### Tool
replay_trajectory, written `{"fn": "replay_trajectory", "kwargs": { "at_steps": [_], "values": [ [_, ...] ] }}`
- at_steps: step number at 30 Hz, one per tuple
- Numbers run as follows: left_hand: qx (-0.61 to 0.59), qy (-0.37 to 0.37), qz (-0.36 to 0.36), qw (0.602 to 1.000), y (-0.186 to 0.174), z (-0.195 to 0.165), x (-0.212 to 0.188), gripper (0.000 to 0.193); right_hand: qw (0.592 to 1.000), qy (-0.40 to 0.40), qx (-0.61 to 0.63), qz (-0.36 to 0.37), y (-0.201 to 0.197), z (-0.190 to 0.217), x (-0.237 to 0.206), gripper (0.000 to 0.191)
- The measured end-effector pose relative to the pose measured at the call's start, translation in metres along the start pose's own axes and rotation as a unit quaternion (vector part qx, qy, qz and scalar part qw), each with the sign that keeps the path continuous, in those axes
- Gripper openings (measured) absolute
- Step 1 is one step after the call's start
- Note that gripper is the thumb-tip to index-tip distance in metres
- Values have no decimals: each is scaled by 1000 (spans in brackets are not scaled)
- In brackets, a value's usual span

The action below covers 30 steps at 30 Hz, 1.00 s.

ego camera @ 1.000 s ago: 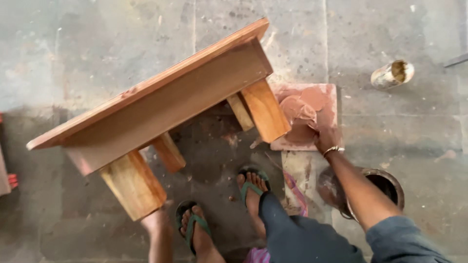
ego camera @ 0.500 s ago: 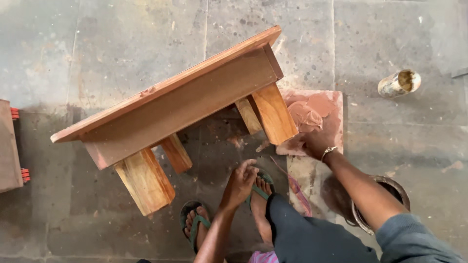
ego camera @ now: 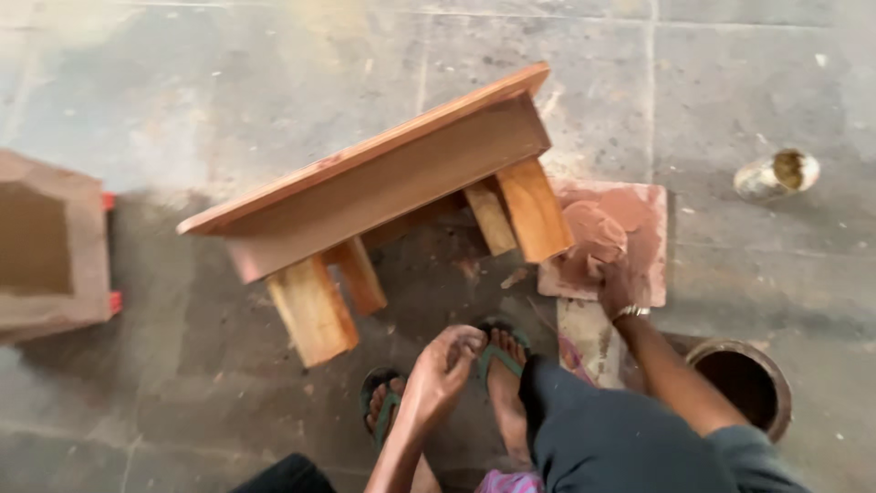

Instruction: The person applies a dark wood finish to a small wooden stool using a cloth and a small card. They dip the cloth into a can of finish and wipe the stool's surfaces, then use the card to smooth the finish on the top.

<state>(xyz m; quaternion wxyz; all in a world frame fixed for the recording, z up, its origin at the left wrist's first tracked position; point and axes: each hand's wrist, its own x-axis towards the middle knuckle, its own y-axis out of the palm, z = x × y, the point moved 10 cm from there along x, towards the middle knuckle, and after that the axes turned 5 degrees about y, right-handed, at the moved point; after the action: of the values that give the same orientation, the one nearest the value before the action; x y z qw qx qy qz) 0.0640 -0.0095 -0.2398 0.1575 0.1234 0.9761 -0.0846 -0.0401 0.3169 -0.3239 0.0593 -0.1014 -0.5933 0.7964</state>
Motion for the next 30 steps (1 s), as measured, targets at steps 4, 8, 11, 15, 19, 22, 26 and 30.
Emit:
{"fn": "replay_trajectory", "kwargs": {
  "at_steps": [4, 8, 11, 15, 19, 22, 26, 30],
  "values": [
    [149, 263, 44, 952, 6, -152, -84, 41, 987, -107, 82, 91, 17, 29, -16, 22],
    [241, 448, 77, 857, 22, -254, -146, 40, 802, 206, 546, 129, 13, -27, -4, 28],
    [301, 523, 83, 793, 27, -293, -179, 39, 634, 265, 719, 107, -14, -38, 10, 24],
    [354, 584, 82, 726, 31, -314, -227, 38, 955, -226, 125, -147, -164, 45, -1, 25],
    [373, 628, 70, 679, 33, -316, -267, 36, 633, -18, 748, 200, -197, 96, 14, 18],
    [381, 640, 46, 665, 30, -308, -289, 36, 618, -74, 737, 263, -231, 190, 6, 23],
    [367, 534, -81, 758, -8, -273, -240, 35, 621, -89, 725, 283, -252, 273, -15, 49],
    [183, 229, -423, 857, -171, -154, -131, 43, 579, -99, 747, 312, -235, 332, -38, 45]
  ]
}}
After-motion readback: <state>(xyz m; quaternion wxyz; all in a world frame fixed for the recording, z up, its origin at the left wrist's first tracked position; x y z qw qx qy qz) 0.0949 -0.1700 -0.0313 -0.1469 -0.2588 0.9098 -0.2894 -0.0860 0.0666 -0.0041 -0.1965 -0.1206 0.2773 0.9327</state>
